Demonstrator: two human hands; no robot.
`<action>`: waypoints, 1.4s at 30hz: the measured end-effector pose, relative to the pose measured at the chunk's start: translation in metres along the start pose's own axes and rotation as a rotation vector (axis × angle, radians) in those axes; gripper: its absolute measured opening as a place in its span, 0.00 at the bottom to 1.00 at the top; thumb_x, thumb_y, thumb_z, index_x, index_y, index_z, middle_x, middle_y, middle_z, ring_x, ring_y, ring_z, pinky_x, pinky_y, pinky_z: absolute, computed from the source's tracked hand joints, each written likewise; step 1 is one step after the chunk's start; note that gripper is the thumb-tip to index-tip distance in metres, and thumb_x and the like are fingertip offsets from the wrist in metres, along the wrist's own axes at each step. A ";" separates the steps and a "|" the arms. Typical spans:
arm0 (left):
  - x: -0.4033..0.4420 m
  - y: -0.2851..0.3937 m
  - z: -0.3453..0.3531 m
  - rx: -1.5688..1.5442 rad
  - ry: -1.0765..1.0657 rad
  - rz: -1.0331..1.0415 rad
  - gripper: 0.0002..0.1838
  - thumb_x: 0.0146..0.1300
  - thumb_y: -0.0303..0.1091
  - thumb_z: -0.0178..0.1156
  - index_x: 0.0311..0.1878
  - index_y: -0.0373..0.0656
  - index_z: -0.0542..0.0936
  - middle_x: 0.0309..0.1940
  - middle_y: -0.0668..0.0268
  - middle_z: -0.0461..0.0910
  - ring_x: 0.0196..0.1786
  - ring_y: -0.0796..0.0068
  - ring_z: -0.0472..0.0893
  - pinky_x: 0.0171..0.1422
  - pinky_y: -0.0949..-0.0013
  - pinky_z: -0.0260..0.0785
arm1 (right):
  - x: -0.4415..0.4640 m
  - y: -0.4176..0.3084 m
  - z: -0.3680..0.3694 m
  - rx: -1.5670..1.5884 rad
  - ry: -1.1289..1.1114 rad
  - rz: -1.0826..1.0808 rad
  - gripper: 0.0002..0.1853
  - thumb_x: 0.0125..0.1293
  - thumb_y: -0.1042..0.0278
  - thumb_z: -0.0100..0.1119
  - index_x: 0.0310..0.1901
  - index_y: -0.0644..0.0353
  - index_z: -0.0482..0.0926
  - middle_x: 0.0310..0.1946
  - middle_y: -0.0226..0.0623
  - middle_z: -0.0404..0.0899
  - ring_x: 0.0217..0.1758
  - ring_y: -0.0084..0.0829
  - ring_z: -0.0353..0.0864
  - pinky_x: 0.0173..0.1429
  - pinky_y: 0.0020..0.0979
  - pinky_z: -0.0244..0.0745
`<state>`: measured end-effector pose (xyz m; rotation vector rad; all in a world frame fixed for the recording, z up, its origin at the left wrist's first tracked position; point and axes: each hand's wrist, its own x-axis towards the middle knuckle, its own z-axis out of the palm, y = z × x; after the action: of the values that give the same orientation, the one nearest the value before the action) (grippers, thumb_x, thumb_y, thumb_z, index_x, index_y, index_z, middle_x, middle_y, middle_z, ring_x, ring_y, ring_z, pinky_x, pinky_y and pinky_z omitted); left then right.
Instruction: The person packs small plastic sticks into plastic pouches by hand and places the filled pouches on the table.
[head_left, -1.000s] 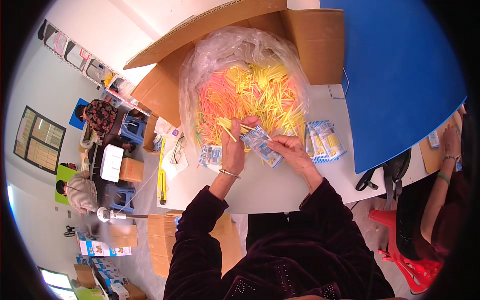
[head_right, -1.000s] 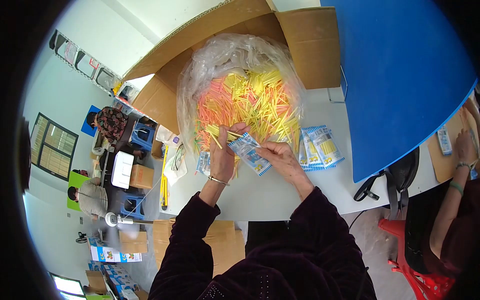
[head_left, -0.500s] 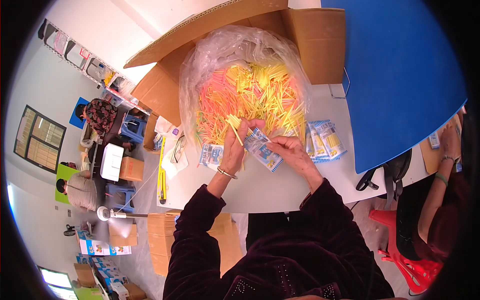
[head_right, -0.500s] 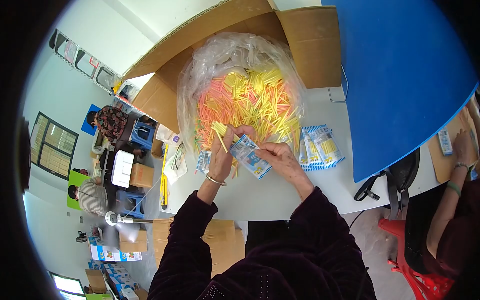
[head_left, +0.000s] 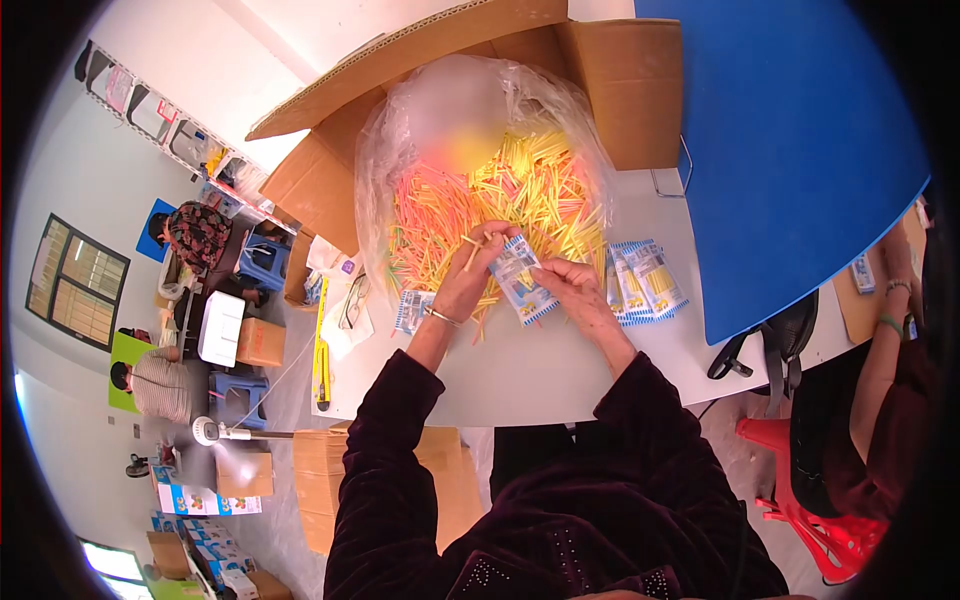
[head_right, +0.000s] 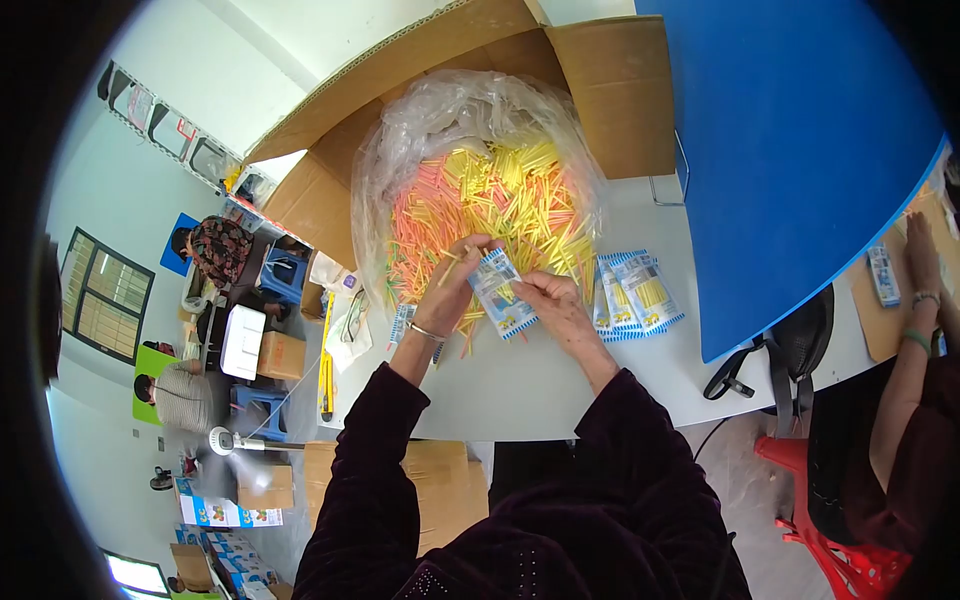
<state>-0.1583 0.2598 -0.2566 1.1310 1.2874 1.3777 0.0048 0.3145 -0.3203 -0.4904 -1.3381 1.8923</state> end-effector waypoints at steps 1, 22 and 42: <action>0.002 0.000 0.000 -0.063 0.001 -0.010 0.18 0.67 0.43 0.51 0.55 0.43 0.70 0.52 0.63 0.75 0.53 0.74 0.73 0.60 0.67 0.63 | 0.000 -0.002 0.001 -0.001 0.001 -0.001 0.10 0.66 0.68 0.56 0.40 0.67 0.80 0.26 0.25 0.76 0.29 0.12 0.70 0.35 0.17 0.67; -0.029 -0.018 -0.001 1.600 0.231 0.521 0.09 0.47 0.37 0.66 0.30 0.44 0.81 0.28 0.65 0.75 0.40 0.60 0.70 0.44 0.58 0.61 | -0.001 -0.026 -0.006 0.121 0.261 -0.217 0.11 0.66 0.67 0.57 0.42 0.67 0.79 0.29 0.23 0.77 0.33 0.12 0.69 0.41 0.18 0.66; 0.012 -0.042 0.000 1.773 0.248 0.142 0.06 0.48 0.31 0.56 0.27 0.44 0.82 0.28 0.62 0.80 0.40 0.64 0.77 0.44 0.60 0.64 | -0.014 -0.029 0.006 0.047 0.205 -0.177 0.10 0.67 0.66 0.54 0.39 0.65 0.79 0.30 0.23 0.77 0.31 0.11 0.68 0.38 0.16 0.64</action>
<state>-0.1589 0.2738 -0.2982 2.1363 2.7291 0.0794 0.0200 0.3056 -0.2930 -0.5098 -1.1615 1.6774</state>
